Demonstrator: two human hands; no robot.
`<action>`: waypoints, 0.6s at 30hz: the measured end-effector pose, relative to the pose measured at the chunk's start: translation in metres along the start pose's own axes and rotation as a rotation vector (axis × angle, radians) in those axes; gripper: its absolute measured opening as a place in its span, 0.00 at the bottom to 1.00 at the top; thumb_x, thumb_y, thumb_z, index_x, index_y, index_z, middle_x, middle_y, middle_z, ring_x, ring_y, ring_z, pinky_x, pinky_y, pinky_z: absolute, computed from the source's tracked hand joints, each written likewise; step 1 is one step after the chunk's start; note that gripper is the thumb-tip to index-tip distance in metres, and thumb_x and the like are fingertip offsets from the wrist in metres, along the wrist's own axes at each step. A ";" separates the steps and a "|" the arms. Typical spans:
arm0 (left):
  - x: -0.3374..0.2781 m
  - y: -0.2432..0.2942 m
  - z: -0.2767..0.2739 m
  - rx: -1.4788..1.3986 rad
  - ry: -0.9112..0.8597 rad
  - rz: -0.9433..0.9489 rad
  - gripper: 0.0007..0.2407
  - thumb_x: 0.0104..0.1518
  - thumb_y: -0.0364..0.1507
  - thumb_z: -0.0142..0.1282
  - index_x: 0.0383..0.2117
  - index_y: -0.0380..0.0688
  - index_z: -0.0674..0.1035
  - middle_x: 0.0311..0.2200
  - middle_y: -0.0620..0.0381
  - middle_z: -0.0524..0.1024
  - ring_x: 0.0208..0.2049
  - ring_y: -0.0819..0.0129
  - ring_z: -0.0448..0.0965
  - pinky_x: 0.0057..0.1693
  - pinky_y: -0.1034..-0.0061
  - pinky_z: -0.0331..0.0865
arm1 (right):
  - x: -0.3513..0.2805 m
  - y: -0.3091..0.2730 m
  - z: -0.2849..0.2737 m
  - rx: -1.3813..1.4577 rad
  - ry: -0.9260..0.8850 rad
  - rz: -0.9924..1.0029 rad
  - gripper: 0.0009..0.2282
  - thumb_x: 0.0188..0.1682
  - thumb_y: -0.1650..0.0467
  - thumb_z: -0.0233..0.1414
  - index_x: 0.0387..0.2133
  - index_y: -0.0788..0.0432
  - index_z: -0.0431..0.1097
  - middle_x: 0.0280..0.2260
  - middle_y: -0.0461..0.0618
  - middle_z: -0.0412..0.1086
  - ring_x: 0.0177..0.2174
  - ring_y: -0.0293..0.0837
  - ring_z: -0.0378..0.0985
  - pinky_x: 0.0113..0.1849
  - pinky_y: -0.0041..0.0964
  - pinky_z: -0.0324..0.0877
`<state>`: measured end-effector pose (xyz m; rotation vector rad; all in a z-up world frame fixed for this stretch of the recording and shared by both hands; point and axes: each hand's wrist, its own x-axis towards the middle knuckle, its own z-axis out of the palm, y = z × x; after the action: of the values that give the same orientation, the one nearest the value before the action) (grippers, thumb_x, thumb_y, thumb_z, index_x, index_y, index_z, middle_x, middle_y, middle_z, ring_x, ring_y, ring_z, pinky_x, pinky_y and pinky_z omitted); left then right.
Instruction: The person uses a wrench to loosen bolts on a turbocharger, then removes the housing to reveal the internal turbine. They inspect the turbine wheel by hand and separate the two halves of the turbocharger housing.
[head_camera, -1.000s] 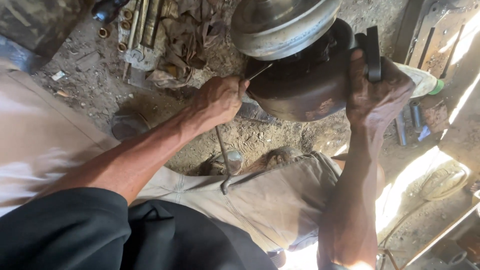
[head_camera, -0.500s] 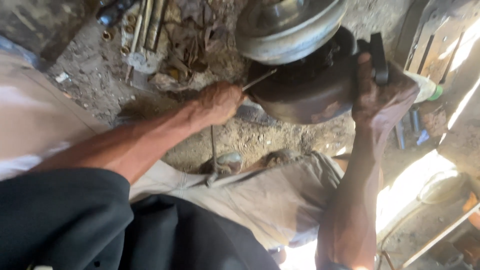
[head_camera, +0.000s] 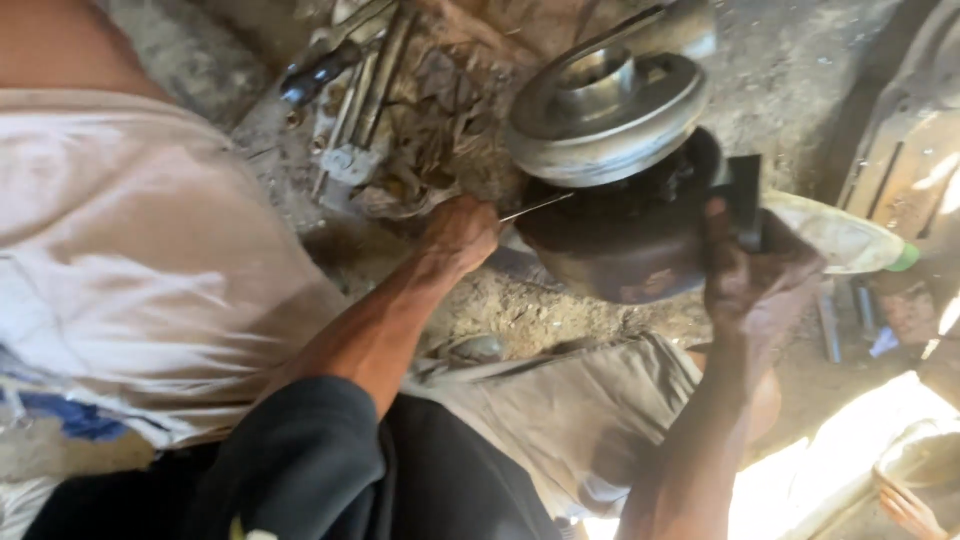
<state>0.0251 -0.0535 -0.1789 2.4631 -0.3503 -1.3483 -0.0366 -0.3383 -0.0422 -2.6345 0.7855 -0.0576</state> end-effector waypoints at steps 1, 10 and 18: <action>0.002 0.003 -0.012 0.019 0.004 0.023 0.15 0.69 0.29 0.43 0.21 0.47 0.76 0.17 0.59 0.67 0.18 0.68 0.68 0.26 0.70 0.66 | 0.003 -0.004 0.000 0.080 0.032 -0.037 0.28 0.57 0.45 0.49 0.17 0.52 0.66 0.13 0.38 0.60 0.12 0.34 0.58 0.23 0.32 0.56; 0.003 -0.015 -0.009 -0.137 0.089 0.159 0.14 0.58 0.33 0.47 0.29 0.40 0.86 0.25 0.38 0.82 0.32 0.37 0.84 0.39 0.49 0.79 | 0.019 0.016 -0.004 0.143 -0.075 0.172 0.25 0.53 0.47 0.58 0.19 0.53 0.73 0.10 0.45 0.60 0.15 0.42 0.64 0.26 0.33 0.59; 0.047 -0.004 -0.001 0.242 -0.046 0.164 0.12 0.74 0.35 0.43 0.39 0.52 0.81 0.16 0.62 0.72 0.14 0.74 0.69 0.20 0.76 0.67 | 0.050 0.027 -0.014 0.273 -0.047 -0.260 0.21 0.58 0.60 0.52 0.15 0.57 0.66 0.11 0.42 0.57 0.10 0.36 0.52 0.19 0.34 0.47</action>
<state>0.0510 -0.0661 -0.2165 2.5293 -0.7500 -1.3644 -0.0105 -0.3911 -0.0430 -2.4494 0.3847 -0.1610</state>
